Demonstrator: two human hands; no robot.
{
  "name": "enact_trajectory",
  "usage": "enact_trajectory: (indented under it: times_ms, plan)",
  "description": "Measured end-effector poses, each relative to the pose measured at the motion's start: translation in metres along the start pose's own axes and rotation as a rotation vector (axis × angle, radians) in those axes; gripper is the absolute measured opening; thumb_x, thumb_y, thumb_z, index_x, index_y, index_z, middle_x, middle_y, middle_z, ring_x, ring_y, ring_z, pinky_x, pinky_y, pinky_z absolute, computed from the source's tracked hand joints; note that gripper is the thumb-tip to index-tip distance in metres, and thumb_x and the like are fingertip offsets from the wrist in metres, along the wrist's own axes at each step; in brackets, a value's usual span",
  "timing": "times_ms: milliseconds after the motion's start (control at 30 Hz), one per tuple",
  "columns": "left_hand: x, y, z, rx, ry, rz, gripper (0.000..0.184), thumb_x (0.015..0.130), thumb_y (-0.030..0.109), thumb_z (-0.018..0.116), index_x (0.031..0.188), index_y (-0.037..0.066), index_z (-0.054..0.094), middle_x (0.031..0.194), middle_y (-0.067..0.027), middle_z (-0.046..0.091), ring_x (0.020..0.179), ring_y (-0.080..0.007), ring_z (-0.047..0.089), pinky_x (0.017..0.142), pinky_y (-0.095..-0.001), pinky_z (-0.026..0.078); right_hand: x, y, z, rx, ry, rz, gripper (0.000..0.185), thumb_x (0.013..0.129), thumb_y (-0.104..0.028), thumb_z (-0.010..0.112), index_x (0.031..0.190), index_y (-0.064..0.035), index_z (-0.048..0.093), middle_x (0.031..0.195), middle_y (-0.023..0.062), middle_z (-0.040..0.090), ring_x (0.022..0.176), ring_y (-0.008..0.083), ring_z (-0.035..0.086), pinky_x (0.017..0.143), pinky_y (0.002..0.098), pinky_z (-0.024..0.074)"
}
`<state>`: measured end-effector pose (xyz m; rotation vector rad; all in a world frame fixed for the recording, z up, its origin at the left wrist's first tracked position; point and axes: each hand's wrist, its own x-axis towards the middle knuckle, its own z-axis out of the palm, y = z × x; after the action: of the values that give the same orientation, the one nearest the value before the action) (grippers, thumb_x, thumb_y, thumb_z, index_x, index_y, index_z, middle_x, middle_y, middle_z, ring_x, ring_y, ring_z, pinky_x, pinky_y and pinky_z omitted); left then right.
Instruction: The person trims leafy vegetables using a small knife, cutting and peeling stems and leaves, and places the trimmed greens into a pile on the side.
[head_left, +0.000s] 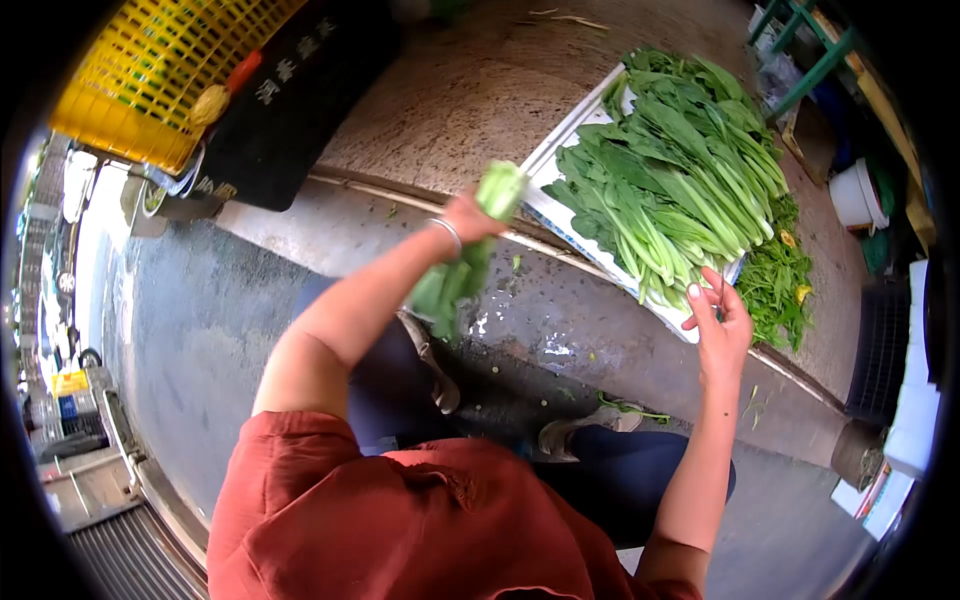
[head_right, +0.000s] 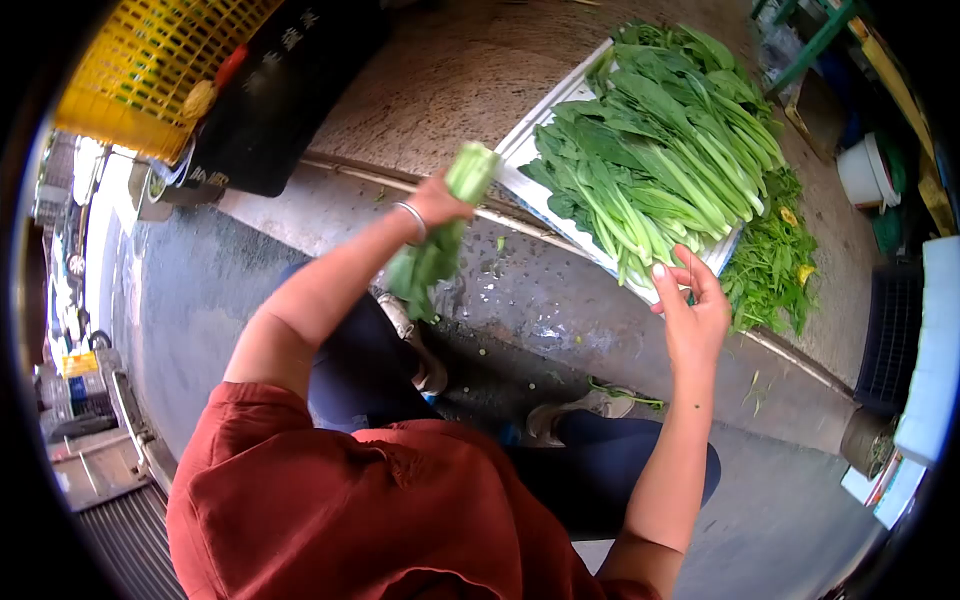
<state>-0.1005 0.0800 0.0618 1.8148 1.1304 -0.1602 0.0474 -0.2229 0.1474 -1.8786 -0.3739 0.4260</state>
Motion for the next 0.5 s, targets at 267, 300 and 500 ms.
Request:
enact_trajectory:
  times_ms: [267,300,500]
  plan:
    - [0.135,-0.078,-0.122,0.568,0.448,-0.034,0.105,0.053,0.042,0.077,0.136,0.015,0.018,0.125,-0.0226,0.042,0.113,-0.0361,0.044,0.093,-0.0418,0.039,0.004,-0.002,-0.031,0.282,0.270,0.111,0.035,0.077,-0.017,0.066,0.107,-0.0005,0.057,0.081,0.0062,0.059,0.056,0.0079,0.052,0.044,0.0191,0.0356]
    - [0.122,-0.063,-0.122,0.684,0.509,-0.065,0.106,0.054,0.045,0.076,0.137,0.018,0.016,0.130,-0.0225,0.036,0.119,-0.0370,0.039,0.095,-0.0442,0.035,0.006,-0.003,-0.034,0.348,0.292,0.152,0.033,0.079,-0.018,0.063,0.106,-0.0010,0.058,0.080,0.0064,0.059,0.056,0.0080,0.051,0.043,0.0189,0.0332]
    - [0.116,0.043,-0.051,0.756,0.723,0.621,0.057,0.066,0.033,0.071,0.114,0.009,0.054,0.127,-0.0220,0.040,0.121,-0.0361,0.033,0.096,-0.0471,0.032,0.014,0.003,-0.049,0.693,0.352,0.266,0.027,0.084,-0.020,0.053,0.103,-0.0017,0.058,0.078,0.0068,0.058,0.057,0.0086,0.047,0.043,0.0190,0.0311]
